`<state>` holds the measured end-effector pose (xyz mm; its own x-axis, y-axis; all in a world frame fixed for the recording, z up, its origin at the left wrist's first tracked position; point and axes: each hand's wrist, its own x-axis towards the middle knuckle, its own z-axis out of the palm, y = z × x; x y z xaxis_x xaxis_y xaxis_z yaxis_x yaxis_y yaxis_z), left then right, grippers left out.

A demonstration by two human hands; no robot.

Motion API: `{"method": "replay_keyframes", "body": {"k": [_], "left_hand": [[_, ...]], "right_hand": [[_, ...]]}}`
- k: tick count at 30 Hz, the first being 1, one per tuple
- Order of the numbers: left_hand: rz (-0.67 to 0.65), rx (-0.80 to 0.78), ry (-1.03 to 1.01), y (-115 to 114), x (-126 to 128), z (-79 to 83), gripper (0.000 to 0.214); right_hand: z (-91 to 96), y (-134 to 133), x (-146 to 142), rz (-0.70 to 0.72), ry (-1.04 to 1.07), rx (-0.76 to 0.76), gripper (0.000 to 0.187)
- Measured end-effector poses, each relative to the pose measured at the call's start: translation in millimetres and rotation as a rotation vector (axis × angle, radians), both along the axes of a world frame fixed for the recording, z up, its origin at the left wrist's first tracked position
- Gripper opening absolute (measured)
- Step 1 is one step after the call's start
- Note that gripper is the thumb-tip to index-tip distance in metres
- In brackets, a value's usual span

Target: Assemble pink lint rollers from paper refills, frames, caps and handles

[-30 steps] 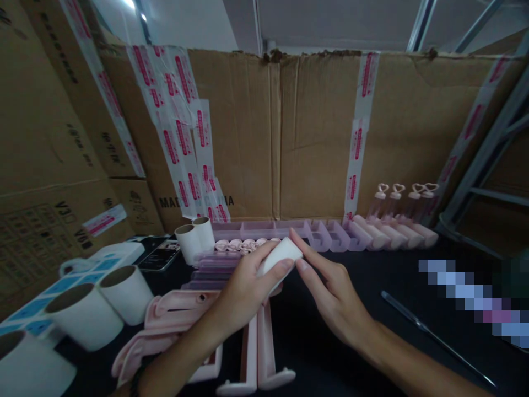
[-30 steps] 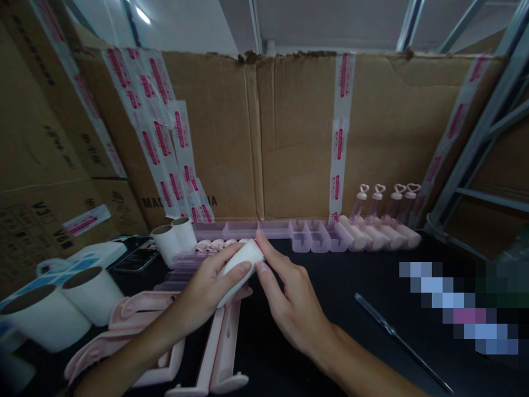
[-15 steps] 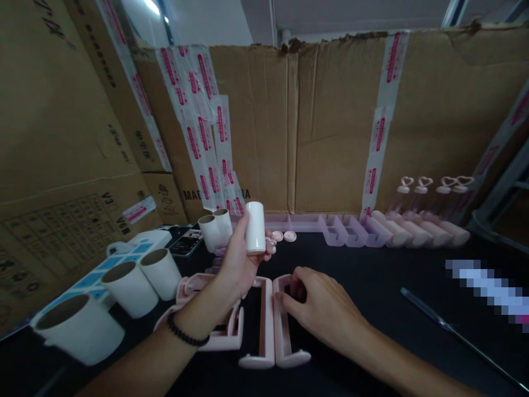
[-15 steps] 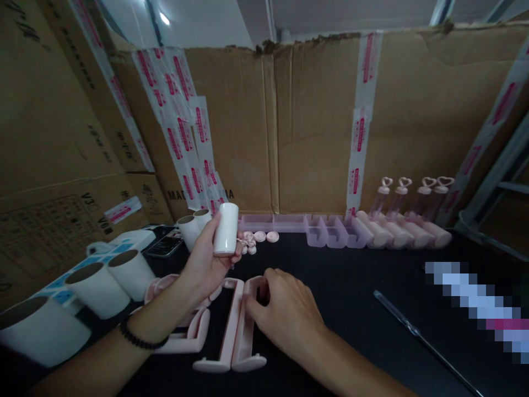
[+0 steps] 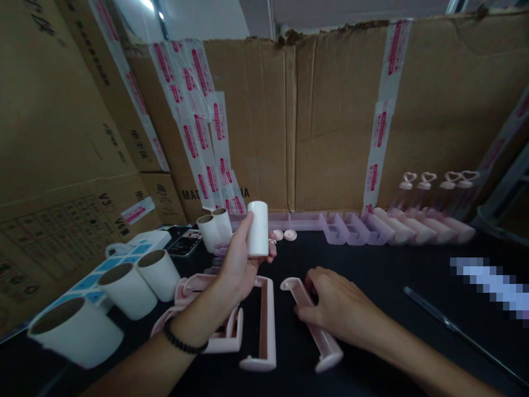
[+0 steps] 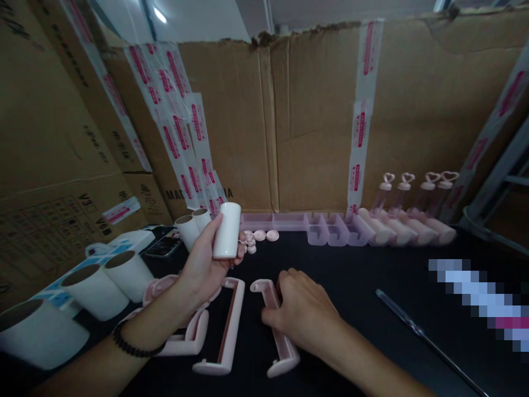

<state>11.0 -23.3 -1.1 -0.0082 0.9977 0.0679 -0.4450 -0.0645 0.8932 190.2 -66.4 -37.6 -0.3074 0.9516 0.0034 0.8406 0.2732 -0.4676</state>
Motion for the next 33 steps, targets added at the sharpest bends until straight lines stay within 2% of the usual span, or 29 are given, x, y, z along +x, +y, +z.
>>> {"method": "replay_keyframes", "body": {"k": [3,6,8,11,14,16,18,25,33], "left_hand": [[0.003,0.018,0.012,-0.4,-0.6,-1.0,0.035],[-0.004,0.039,0.029,-1.7,-0.4,-0.5,0.037],[-0.009,0.043,0.031,-3.0,0.8,0.4,0.038],[-0.008,0.034,0.030,-5.6,4.5,1.6,0.038],[-0.039,0.042,0.050,-9.6,8.9,2.2,0.039],[-0.079,0.053,0.079,-13.2,11.9,2.4,0.043],[-0.132,0.055,0.118,-16.8,15.1,2.4,0.051],[-0.237,0.031,0.266,-24.3,26.2,-4.4,0.048],[-0.290,0.028,0.352,-25.1,28.3,-13.1,0.056]], "right_hand": [[-1.3,0.2,2.0,0.020,-0.026,-0.032,0.018],[-4.0,7.3,7.9,0.007,0.080,-0.063,0.010],[-3.9,14.2,13.3,0.012,0.296,-0.179,0.008],[2.3,22.1,18.3,0.013,0.721,-0.340,0.015],[12.1,23.4,16.3,-0.067,1.026,-0.334,0.032],[16.3,21.7,12.4,-0.123,1.165,-0.349,0.046],[17.1,20.0,8.5,-0.158,1.256,-0.348,0.052],[8.6,21.1,7.6,-0.242,1.291,-0.140,0.046],[6.8,19.8,8.4,-0.217,1.255,-0.066,0.044]]}}
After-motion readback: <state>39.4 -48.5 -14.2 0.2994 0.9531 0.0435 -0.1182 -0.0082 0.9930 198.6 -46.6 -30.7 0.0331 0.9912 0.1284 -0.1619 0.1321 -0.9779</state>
